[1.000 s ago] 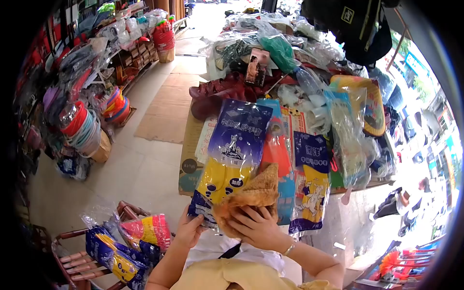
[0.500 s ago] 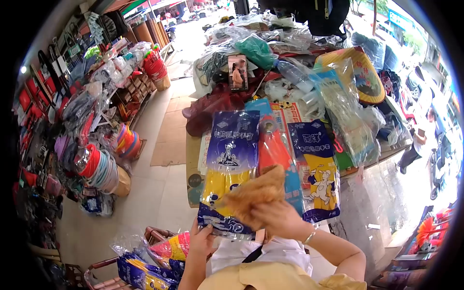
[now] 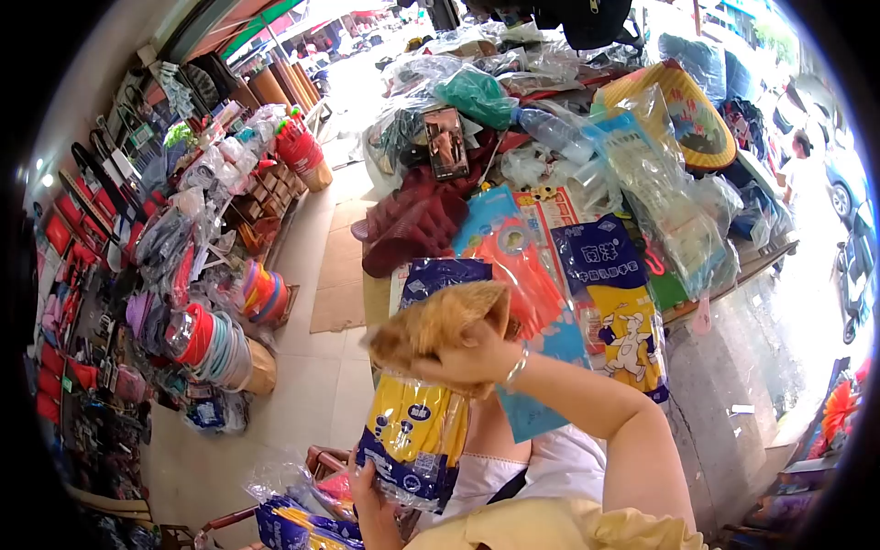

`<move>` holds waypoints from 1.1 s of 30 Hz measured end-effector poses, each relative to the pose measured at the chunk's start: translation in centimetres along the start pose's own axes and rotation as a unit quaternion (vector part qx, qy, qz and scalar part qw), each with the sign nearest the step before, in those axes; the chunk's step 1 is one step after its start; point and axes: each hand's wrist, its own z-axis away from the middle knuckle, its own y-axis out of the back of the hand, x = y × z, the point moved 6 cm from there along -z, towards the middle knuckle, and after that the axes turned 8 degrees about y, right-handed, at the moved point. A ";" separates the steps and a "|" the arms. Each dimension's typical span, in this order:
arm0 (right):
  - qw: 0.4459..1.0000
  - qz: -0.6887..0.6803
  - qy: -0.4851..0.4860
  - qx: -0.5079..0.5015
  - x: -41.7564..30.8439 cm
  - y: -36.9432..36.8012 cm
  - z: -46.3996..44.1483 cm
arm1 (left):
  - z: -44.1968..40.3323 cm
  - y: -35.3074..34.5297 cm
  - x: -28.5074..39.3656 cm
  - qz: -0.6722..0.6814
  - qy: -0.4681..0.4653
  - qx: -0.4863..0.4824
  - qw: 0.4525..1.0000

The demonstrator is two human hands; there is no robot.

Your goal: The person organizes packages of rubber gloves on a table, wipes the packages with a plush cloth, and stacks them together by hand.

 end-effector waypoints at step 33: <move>0.935 -0.045 -0.345 0.072 13.5 1.0 -2.1 | -2.5 2.0 -0.9 -0.024 -0.026 -0.026 0.999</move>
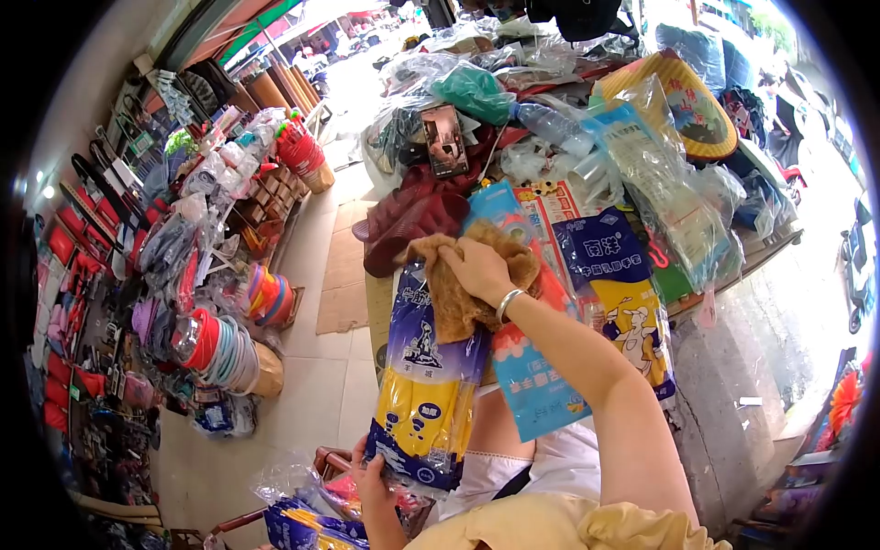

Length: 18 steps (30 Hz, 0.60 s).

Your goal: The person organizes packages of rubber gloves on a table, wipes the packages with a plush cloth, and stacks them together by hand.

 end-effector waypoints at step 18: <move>0.930 -0.268 0.023 0.252 6.3 1.6 -0.1 | 4.4 -3.3 -0.3 0.098 0.098 0.092 0.986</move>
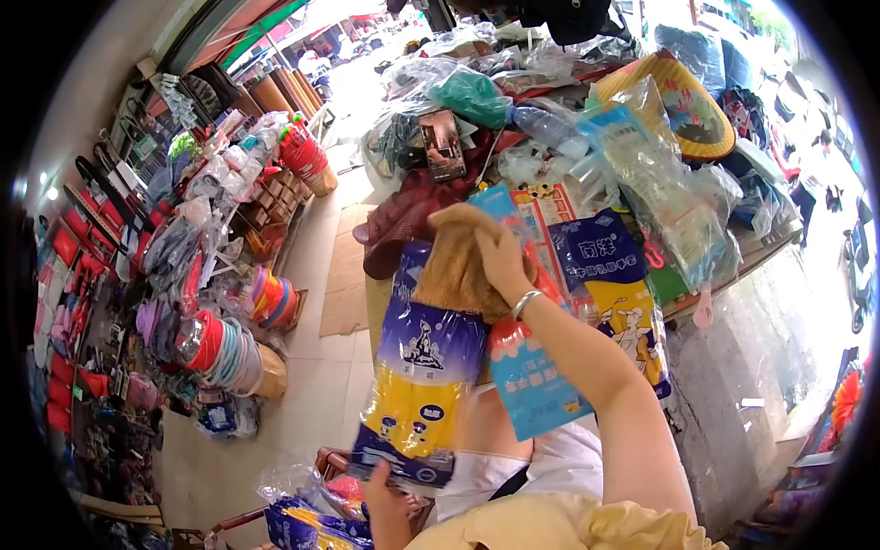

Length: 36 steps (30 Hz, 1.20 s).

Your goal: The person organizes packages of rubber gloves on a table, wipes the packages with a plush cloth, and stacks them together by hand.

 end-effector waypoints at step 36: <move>0.847 0.348 0.220 -0.335 -10.7 6.6 2.2 | 5.2 -6.6 3.3 -0.566 -0.629 -0.209 0.490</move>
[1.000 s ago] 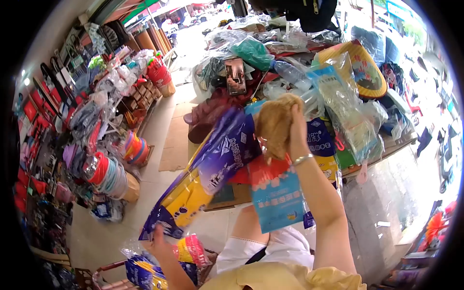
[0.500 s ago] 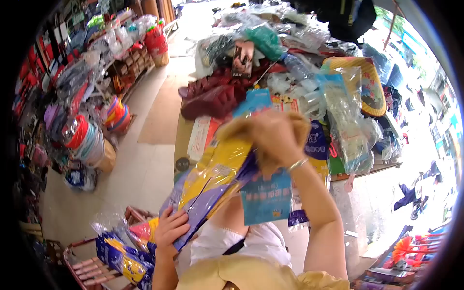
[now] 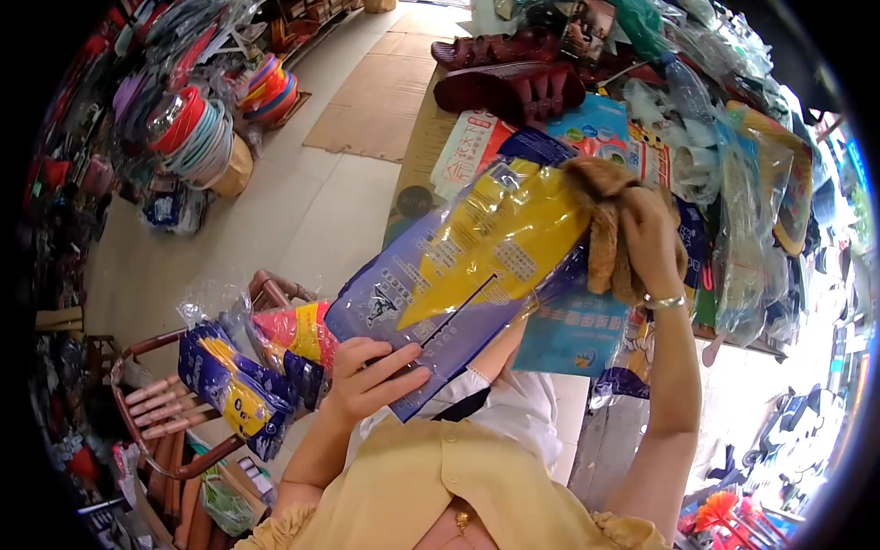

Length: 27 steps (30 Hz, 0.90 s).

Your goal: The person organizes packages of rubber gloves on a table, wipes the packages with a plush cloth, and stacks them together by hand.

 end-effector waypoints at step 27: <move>0.904 -0.169 0.374 -0.117 -26.7 -8.8 1.4 | 4.4 -0.6 -0.5 -0.042 0.155 0.135 0.978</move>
